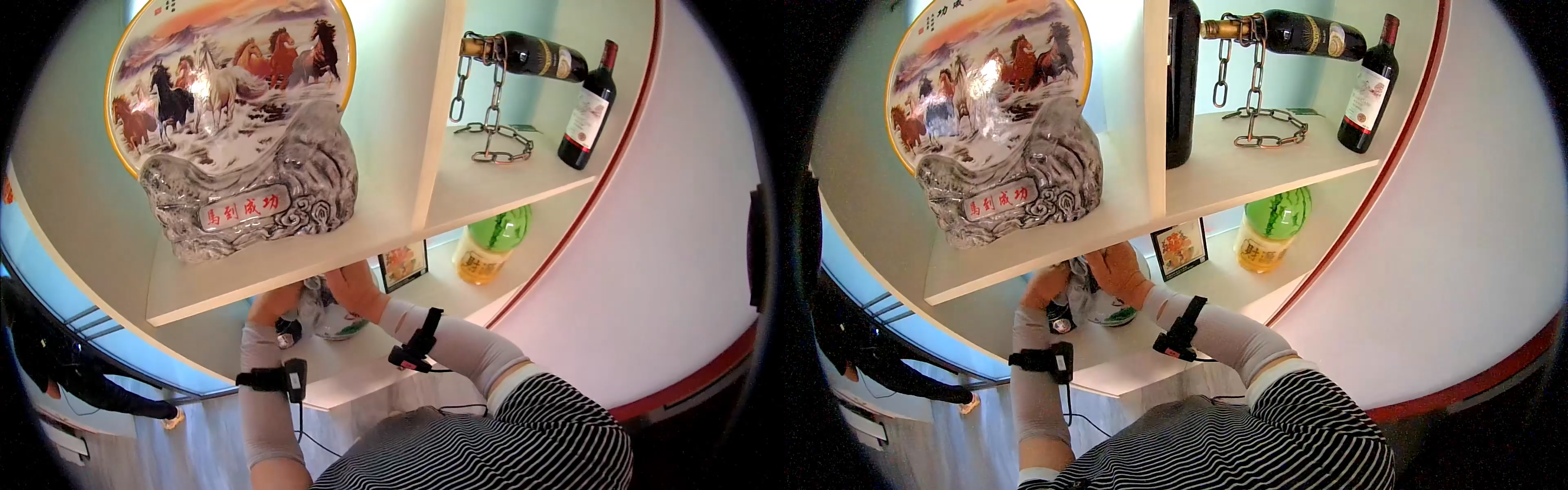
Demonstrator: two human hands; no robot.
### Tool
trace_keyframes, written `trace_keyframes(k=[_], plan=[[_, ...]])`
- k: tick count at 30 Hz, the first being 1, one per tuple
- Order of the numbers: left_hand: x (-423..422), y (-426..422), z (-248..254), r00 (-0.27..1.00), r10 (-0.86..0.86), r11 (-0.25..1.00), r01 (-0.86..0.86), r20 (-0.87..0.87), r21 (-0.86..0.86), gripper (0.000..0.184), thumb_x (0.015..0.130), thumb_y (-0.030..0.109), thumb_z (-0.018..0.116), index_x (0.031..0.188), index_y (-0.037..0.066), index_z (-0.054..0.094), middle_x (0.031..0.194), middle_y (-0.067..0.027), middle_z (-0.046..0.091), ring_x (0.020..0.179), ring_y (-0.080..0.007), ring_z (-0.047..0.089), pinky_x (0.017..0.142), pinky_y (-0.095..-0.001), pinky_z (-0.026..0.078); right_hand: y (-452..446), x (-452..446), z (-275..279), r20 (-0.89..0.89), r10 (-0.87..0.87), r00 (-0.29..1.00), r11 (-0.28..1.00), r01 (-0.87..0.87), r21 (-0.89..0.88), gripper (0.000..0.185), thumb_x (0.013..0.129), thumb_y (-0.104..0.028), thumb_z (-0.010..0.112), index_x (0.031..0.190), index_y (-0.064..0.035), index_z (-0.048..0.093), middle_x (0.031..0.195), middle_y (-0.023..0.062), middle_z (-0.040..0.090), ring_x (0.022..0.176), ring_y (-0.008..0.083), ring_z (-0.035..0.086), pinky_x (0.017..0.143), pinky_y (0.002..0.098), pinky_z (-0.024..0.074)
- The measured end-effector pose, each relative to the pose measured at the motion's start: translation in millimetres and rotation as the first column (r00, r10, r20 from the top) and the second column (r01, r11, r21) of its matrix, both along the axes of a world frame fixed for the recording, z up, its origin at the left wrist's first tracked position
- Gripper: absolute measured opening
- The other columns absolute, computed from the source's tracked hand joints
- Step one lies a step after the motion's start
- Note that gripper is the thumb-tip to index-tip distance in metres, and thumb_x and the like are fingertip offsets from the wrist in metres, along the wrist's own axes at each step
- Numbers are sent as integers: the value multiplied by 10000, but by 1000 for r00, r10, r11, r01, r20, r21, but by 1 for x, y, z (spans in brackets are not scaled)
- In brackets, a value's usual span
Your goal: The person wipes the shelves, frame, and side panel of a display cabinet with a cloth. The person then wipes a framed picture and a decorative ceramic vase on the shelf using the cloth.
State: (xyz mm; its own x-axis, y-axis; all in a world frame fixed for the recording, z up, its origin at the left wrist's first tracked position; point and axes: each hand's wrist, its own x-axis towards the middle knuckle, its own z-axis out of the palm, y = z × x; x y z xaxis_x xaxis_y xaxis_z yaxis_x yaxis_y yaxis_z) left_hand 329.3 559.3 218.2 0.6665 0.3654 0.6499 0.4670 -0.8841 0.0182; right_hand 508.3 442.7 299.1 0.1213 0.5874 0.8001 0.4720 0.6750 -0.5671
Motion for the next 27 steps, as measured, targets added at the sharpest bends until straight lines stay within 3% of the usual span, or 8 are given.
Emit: trace_keyframes(k=[5,13,15,17,20,23,25,27], plan=[[-15,63,-14,963,182,978,-197,-196,-60,359,923,188,522,1253,51,565,1268,-167,587,1148,-358,553,969,-448,453,3,5,-9,48,-7,999,997,10,-81,297,951,-288,528,987,-2,603,851,212,613,821,441,557,737,479,445],[3,87,-55,797,547,757,-342,-254,557,398,958,187,458,1321,33,510,1301,-165,561,1178,-361,541,993,-442,448,5,9,-12,-1,9,1000,994,-9,-110,268,922,-246,536,997,5,592,931,243,607,896,462,549,772,492,450],[5,58,-43,827,486,827,-332,-282,453,407,967,187,441,1338,28,497,1310,-165,554,1185,-362,538,999,-441,447,7,5,-15,4,-38,999,988,38,-146,282,916,-249,531,1003,11,593,961,255,613,925,469,551,792,498,450],[13,-31,37,973,191,937,-221,-132,-271,269,935,128,469,1138,10,598,1167,-221,624,1053,-410,596,856,-474,497,14,5,-22,52,-66,996,995,70,-67,290,914,-251,517,1002,12,601,984,268,621,938,474,554,802,498,451],[21,-83,53,914,406,760,-346,-13,-550,322,877,169,562,1153,11,616,1047,-241,649,949,-424,621,817,-485,507,13,6,-25,156,-126,980,980,147,-131,255,913,-233,519,958,6,596,917,256,613,883,466,551,763,499,449],[37,-122,39,882,407,848,-268,237,-457,408,817,166,610,1189,0,603,1053,-240,648,940,-424,623,821,-488,507,5,7,-13,193,-81,978,990,102,-102,251,937,-242,511,940,-3,591,884,230,611,847,450,547,729,490,444],[44,-137,42,877,281,959,-245,390,-141,457,774,110,619,1208,-29,584,1079,-244,641,962,-431,614,834,-479,505,3,5,-8,-19,19,1000,978,-23,-206,297,966,-289,496,954,-7,590,893,215,612,855,442,542,727,485,434],[37,-130,47,880,253,950,-146,402,-278,448,792,63,582,1234,-11,580,1116,-253,636,1018,-438,605,871,-452,496,8,5,-14,16,-4,1000,995,5,-104,332,977,-321,478,956,-9,592,891,216,610,859,443,541,733,486,431]])
